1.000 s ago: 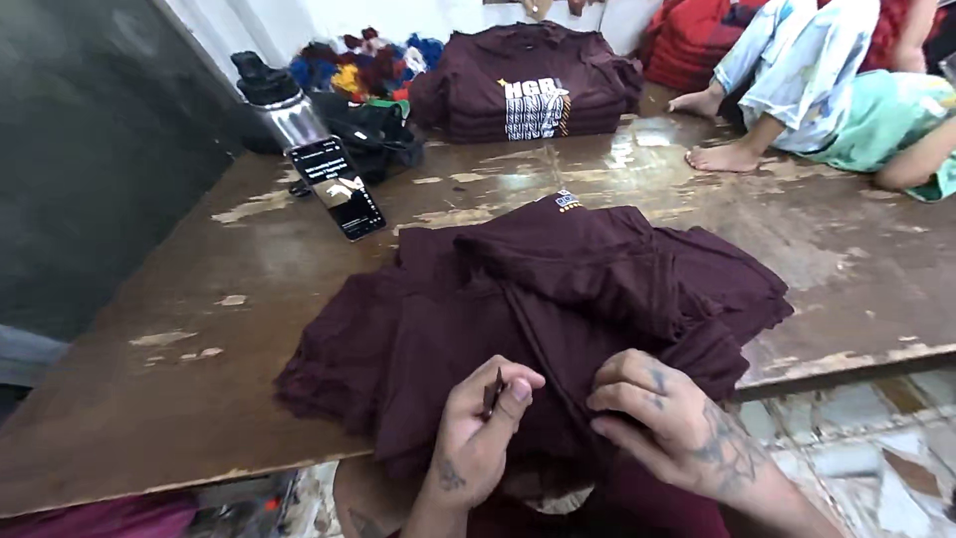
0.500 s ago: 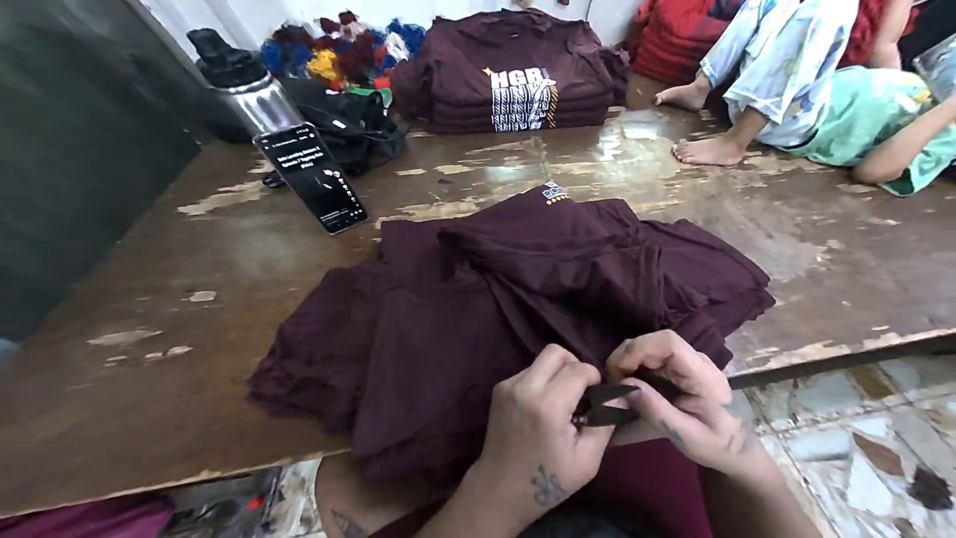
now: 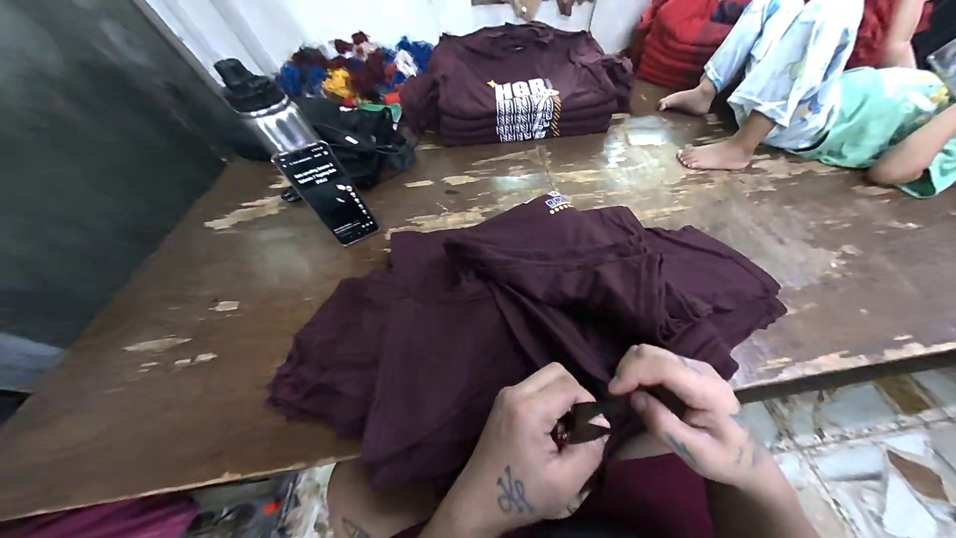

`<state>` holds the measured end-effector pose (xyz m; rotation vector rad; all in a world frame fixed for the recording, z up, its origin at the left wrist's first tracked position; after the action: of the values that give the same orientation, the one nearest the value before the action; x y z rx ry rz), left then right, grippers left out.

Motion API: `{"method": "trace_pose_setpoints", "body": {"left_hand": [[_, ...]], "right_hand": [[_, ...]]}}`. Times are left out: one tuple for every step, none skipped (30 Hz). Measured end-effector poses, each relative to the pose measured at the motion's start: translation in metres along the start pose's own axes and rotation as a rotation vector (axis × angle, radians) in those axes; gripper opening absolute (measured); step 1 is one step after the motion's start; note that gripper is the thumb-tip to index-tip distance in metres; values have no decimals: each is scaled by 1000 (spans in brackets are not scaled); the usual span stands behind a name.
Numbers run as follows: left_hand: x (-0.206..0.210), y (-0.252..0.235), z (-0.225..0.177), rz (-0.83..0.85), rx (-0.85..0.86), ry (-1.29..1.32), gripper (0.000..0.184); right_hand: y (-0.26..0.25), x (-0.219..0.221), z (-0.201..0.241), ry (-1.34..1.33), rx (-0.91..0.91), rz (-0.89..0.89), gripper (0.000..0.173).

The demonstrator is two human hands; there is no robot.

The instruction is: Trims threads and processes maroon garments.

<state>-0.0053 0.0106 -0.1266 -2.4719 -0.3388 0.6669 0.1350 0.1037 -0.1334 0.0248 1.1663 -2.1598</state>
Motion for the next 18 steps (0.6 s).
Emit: {"method": "trace_pose_setpoints", "body": {"left_hand": [[1,1,0,-10,6,8,16],[2,4,-1,-19,12,5,15],[3,6,-1,-32,18,-8,14],[4,9,-2,-49,22,-30,14],[5,12,-2,-62,23,-56,13],[6,15,-4,-68,23,-80,11],[8,17,-6,-60,31,-98,10],[10,19,-9,-50,48,-108,10],[12,21,-12,-32,70,-109,9],[13,22,-15,1,96,-99,9],[15,24,-17,53,118,-78,9],[15,24,-19,111,129,-64,8],[13,24,-20,158,118,-84,8],[10,22,-19,179,90,-156,10],[5,18,-19,176,59,-256,20],[0,14,-19,162,46,-342,31],[-4,9,-19,143,64,-407,36],[-5,6,-19,129,99,-455,36]], "right_hand": [[1,0,3,57,-28,30,23],[4,1,5,123,-52,69,24],[7,1,8,184,-67,102,22],[11,0,10,236,-64,125,21],[14,0,12,272,-54,133,18],[16,1,14,302,-47,136,13],[16,1,17,331,-41,137,10],[18,2,21,364,-43,134,10],[19,3,25,396,-49,115,11],[21,4,28,423,-50,82,13],[24,5,29,434,-34,44,15],[29,6,30,430,-6,10,18],[35,7,29,402,20,-21,20],[40,7,26,340,43,-53,20],[45,5,22,273,59,-93,19],[50,3,18,208,75,-135,17],[53,1,15,162,85,-165,16],[55,0,13,143,83,-186,14]]}}
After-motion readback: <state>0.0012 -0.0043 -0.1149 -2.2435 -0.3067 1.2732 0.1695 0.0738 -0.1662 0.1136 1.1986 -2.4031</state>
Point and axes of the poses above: each hand's wrist, its own y-axis away from the middle knuckle, its own x-axis out of the palm, z = x × y, the point moved 5 cm from there along -y, towards the middle knuckle, and after that the axes turned 4 degrees about -z, right-handed, at the moved point
